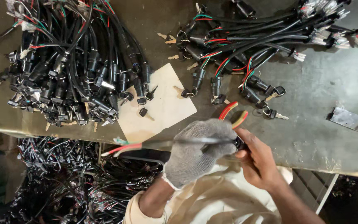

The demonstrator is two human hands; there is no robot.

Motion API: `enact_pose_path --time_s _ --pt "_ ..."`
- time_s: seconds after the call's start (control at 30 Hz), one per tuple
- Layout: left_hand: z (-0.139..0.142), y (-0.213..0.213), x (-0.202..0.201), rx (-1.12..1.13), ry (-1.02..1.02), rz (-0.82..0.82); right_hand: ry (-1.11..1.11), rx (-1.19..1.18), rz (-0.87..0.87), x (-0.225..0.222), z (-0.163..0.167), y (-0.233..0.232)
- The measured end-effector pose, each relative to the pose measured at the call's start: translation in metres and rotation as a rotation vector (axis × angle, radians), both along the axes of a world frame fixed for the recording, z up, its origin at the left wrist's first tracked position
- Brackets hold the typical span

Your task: The person picks up a black wire harness with an ignition switch connector from a workbench covered in similar harnesses, holds the cable end, and uses red-handled pliers to strip insulation from the wire ends, exposing colored inner conductors, then sets the harness back on the table and repeats the process on other harnesses.

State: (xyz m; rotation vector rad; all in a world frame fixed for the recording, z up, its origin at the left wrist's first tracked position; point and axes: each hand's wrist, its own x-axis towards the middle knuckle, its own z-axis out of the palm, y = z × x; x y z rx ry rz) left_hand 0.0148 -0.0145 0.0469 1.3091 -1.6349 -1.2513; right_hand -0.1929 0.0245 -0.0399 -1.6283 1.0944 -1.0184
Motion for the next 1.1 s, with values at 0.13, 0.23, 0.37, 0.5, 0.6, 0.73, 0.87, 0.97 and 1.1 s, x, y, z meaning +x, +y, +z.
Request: enact_pose_path --time_s 0.13,0.23,0.37,0.5,0.6,0.73,0.87,0.97,1.1 --pt "-0.015 0.016 -0.012 -0.377 -0.133 0.049 -0.223 0.382 -0.059 0.004 -0.014 -0.003" --pt "-0.027 0.024 -0.022 -0.345 -0.238 0.076 -0.505 0.752 -0.145 0.003 -0.032 -0.004" --pt "-0.036 0.015 -0.014 -0.039 -0.239 -0.041 -0.623 1.021 -0.218 -0.005 -0.047 0.013" --pt "-0.039 0.002 -0.008 -0.278 0.138 -0.288 -0.32 0.643 -0.075 -0.005 -0.056 0.016" --pt "-0.041 -0.001 -0.014 -0.182 -0.025 -0.17 -0.077 0.547 -0.154 -0.004 -0.061 0.001" --pt "-0.049 -0.004 -0.008 0.002 0.128 -0.192 -0.221 0.772 0.06 -0.014 -0.061 -0.002" --pt "-0.058 -0.006 0.006 -0.113 0.428 -0.397 -0.439 1.255 0.121 -0.018 -0.056 0.017" --pt "-0.059 0.005 0.002 0.044 0.572 -0.25 -0.801 1.159 0.291 -0.007 -0.056 0.025" --pt "-0.054 0.012 -0.005 0.31 0.638 -0.123 -0.768 0.749 0.211 0.013 -0.055 0.03"
